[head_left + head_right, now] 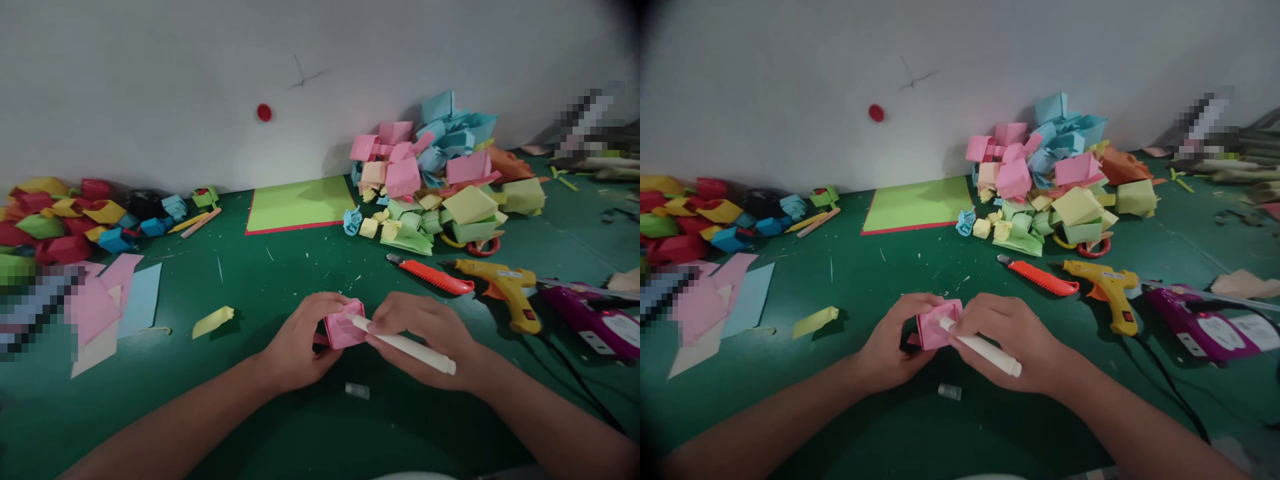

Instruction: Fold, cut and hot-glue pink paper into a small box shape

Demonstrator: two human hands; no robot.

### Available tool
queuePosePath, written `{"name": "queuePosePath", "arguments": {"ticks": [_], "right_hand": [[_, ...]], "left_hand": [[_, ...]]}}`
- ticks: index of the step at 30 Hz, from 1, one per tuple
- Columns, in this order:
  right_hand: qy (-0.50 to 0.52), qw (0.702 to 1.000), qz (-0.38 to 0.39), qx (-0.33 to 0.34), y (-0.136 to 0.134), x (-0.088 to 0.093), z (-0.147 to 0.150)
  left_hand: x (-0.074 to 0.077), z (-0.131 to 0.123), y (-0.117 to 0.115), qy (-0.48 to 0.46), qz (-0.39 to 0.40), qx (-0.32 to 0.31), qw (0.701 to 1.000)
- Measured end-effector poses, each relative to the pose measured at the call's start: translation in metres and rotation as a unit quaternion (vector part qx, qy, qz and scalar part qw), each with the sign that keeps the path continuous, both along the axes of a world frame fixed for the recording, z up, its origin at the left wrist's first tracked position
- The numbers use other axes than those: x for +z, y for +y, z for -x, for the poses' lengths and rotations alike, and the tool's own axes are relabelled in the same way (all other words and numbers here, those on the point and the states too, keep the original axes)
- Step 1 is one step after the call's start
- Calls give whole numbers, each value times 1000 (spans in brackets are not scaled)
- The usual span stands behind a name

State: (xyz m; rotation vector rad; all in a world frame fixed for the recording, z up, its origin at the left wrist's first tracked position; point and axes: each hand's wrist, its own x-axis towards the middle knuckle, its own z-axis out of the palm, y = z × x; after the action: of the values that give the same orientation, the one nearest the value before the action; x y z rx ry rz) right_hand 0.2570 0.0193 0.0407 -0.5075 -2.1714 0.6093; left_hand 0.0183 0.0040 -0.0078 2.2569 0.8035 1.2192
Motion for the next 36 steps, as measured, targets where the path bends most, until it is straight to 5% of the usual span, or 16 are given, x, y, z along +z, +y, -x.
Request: {"name": "queuePosePath", "arguments": {"ticks": [36], "right_hand": [[-76,996,20,50,0,-1,-5]], "left_hand": [[2,-1,0,1,-4,13,1000]]}}
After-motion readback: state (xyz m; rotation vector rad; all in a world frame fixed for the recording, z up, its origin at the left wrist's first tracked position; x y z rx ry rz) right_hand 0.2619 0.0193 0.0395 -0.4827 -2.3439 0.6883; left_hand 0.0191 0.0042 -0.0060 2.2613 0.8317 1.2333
